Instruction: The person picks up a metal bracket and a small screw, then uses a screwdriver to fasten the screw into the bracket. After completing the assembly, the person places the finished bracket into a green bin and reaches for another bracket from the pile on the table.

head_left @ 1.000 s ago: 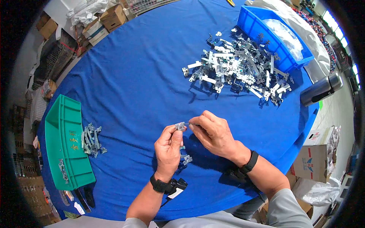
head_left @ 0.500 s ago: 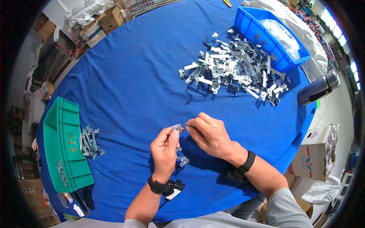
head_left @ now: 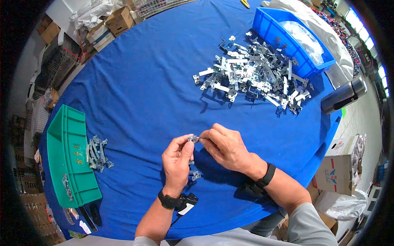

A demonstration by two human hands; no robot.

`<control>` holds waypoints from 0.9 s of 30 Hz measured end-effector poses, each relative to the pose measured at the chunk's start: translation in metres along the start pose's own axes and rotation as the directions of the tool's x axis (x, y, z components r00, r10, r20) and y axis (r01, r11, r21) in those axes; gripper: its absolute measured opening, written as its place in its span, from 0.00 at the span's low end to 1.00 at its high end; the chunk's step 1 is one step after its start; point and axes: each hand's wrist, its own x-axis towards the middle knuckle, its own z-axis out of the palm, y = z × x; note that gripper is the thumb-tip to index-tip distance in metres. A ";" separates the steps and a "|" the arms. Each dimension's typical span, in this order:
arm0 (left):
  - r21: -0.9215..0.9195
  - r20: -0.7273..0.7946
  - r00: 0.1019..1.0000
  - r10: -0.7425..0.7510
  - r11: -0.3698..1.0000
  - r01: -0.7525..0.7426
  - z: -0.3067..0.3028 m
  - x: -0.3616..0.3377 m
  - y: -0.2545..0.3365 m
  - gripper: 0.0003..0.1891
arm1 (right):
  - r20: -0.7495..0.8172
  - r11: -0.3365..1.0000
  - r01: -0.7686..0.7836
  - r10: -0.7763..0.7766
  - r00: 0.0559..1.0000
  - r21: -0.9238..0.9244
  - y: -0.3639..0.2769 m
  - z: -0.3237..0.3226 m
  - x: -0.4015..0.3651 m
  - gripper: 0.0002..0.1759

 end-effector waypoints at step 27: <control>0.022 -0.168 0.986 0.012 1.000 -0.009 0.004 -0.003 -0.002 0.09 | 0.009 0.998 0.004 -0.003 1.000 -0.064 0.005 0.001 -0.002 0.10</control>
